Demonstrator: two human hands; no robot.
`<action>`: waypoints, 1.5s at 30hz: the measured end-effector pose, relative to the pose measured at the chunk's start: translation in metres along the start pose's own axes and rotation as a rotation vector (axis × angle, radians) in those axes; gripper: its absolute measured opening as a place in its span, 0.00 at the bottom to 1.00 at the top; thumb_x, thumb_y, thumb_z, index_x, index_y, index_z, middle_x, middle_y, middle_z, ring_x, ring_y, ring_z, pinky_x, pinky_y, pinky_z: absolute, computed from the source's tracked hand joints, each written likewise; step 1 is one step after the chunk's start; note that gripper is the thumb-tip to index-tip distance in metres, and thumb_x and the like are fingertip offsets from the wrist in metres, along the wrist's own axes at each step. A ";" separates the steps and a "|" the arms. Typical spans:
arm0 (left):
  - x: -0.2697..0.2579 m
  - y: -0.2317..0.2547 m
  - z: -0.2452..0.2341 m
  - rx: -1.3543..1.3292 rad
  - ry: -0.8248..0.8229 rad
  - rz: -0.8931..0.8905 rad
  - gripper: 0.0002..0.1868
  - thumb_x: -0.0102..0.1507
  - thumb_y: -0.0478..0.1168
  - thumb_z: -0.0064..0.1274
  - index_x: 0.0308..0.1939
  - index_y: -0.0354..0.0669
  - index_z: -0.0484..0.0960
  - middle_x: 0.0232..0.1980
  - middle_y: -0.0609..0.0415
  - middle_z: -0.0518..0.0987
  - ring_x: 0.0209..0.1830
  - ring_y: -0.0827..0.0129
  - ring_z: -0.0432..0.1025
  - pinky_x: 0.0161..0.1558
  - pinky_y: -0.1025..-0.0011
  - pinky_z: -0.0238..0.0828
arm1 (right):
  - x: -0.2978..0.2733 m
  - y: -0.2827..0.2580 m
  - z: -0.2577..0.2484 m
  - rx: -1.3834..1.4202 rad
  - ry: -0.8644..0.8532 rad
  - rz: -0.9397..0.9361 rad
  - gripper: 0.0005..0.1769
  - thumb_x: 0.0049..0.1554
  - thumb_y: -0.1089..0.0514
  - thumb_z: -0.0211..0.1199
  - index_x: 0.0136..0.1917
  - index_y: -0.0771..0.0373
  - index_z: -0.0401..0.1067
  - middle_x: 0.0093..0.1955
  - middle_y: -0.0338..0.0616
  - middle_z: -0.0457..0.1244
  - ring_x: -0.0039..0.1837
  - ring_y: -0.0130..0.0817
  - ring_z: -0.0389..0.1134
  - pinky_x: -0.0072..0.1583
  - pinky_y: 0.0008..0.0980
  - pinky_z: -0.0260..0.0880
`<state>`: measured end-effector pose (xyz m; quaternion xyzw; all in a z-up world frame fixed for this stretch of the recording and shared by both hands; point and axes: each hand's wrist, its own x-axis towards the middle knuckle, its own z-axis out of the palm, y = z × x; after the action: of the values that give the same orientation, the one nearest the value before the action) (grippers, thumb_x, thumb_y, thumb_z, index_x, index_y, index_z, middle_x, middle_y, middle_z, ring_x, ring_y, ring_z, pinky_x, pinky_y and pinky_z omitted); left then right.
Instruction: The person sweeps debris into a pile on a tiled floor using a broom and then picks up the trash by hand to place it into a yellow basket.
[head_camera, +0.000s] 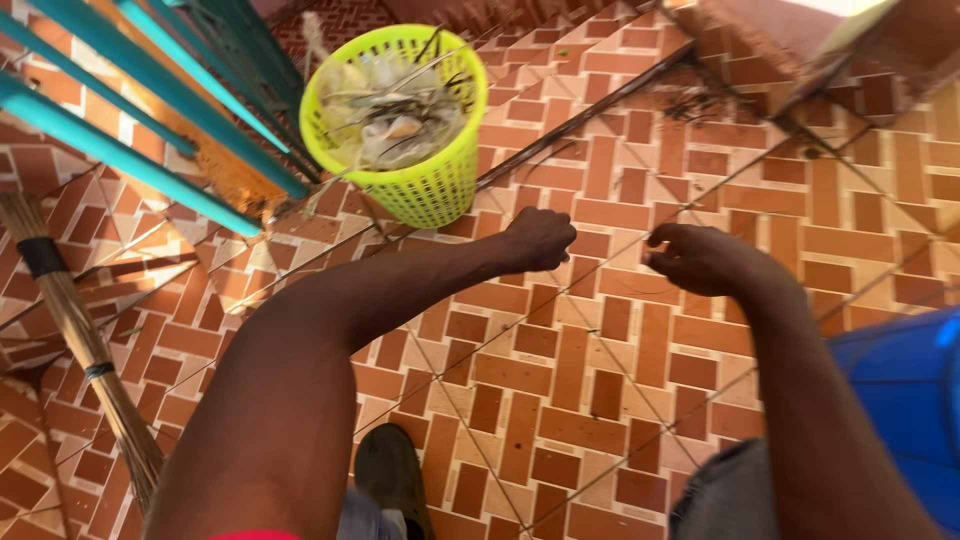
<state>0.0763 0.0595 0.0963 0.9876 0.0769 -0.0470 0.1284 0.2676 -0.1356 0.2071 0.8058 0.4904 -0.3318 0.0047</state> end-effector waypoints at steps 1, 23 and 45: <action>0.018 0.008 -0.005 0.001 0.000 0.015 0.16 0.57 0.50 0.66 0.35 0.40 0.85 0.43 0.43 0.81 0.44 0.47 0.78 0.38 0.49 0.74 | -0.008 0.002 0.001 0.046 0.023 0.021 0.31 0.63 0.38 0.55 0.71 0.58 0.67 0.63 0.54 0.70 0.62 0.49 0.73 0.62 0.50 0.74; 0.196 -0.106 0.080 0.021 -0.208 -0.513 0.33 0.70 0.45 0.41 0.80 0.62 0.53 0.83 0.37 0.47 0.83 0.43 0.44 0.75 0.40 0.43 | -0.021 0.039 0.033 0.170 0.038 0.259 0.31 0.62 0.38 0.56 0.72 0.52 0.64 0.69 0.53 0.61 0.68 0.51 0.67 0.66 0.50 0.69; 0.434 0.064 0.125 -0.503 0.252 0.597 0.30 0.40 0.35 0.67 0.47 0.44 0.78 0.48 0.39 0.80 0.50 0.42 0.75 0.43 0.51 0.73 | 0.061 0.100 0.028 -0.174 -0.322 0.440 0.30 0.62 0.35 0.57 0.70 0.52 0.65 0.73 0.45 0.61 0.74 0.47 0.63 0.71 0.48 0.66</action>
<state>0.5045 0.0266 -0.0567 0.9024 -0.1887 0.1338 0.3635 0.3500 -0.1489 0.1211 0.8265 0.3232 -0.4030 0.2237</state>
